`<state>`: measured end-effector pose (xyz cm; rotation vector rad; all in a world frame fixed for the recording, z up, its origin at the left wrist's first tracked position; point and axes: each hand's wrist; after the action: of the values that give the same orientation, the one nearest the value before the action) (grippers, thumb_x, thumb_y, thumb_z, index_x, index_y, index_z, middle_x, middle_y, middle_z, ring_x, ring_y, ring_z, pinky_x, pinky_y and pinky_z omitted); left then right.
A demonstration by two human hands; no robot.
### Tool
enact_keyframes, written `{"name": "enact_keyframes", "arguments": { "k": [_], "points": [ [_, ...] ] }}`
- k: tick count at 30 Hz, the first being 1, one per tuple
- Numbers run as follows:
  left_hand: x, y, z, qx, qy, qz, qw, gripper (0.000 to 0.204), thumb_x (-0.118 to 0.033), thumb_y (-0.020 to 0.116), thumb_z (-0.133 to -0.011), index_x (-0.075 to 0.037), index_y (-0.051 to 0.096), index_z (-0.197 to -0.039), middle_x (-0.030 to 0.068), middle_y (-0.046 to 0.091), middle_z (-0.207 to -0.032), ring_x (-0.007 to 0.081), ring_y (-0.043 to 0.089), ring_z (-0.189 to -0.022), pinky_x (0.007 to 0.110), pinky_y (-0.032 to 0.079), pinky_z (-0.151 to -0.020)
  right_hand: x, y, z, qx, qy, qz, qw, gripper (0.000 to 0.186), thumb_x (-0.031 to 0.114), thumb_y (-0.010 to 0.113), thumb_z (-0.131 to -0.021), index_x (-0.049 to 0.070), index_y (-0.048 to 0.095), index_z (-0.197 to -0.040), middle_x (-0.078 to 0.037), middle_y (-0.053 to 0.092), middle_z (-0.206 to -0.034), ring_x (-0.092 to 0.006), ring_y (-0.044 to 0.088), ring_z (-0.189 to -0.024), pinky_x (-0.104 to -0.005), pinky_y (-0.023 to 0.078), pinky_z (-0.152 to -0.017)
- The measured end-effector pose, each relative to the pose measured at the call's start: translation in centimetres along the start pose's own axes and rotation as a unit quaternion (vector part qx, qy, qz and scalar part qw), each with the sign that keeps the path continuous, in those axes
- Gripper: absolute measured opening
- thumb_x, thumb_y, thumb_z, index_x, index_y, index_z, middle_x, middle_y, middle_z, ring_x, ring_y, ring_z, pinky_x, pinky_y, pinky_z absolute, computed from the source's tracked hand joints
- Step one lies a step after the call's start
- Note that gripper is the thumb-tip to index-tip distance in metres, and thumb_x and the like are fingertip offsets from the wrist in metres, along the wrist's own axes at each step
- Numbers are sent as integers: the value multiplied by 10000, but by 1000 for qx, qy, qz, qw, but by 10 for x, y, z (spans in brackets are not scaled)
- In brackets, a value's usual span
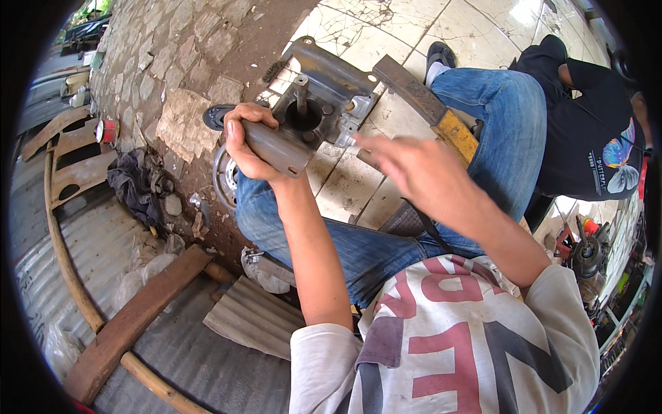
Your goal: The person sits on the floor and uses a metal rod to scrape and clean the interior of a cylindrical mechanical part. They repeatedly rotate the part and probe different areas with the rod.
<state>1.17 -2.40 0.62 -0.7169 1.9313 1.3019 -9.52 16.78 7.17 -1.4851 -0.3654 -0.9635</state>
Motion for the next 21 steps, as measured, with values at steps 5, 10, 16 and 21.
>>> {"name": "enact_keyframes", "arguments": {
  "k": [5, 10, 16, 21],
  "points": [
    [4, 4, 3, -7, -6, -4, 1000, 365, -331, 448, -899, -26, 579, -747, 86, 498, -649, 161, 432, -592, 291, 349, -570, 11, -1, 9, 27, -50, 1, 998, 276, 122, 601, -907, 106, 662, -1176, -182, 683, -777, -346, 665, -677, -455, 524, -608],
    [7, 1, 3, 2, -5, -6, 1000, 363, -323, 441, -900, -23, 584, -753, 83, 487, -638, 163, 430, -592, 293, 347, -571, -3, -18, -7, 35, -6, 1, 999, 278, 105, 621, -900, 88, 667, -1174, -194, 679, -835, -359, 664, -704, -445, 526, -640],
    [6, 4, 4, 3, -3, -4, 1000, 368, -328, 441, -897, -18, 583, -759, 83, 485, -632, 164, 432, -601, 291, 351, -585, -1, -14, -7, 69, -36, -14, 997, 263, 92, 614, -898, 89, 679, -1153, -187, 686, -866, -365, 660, -741, -453, 524, -661],
    [8, 6, 5, -7, -5, 9, 1000, 352, -315, 438, -895, -20, 577, -762, 79, 470, -628, 163, 428, -595, 289, 350, -578, 15, -16, -3, 79, -49, 17, 995, 239, 117, 599, -895, 92, 681, -1117, -195, 671, -752, -352, 673, -692, -453, 542, -622]
  ]
}}
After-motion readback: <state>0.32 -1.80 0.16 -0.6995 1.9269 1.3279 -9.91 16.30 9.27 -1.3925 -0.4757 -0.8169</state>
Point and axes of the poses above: each hand's wrist, its own z-axis away from the middle knuckle, its own y-axis out of the palm, x = y × z
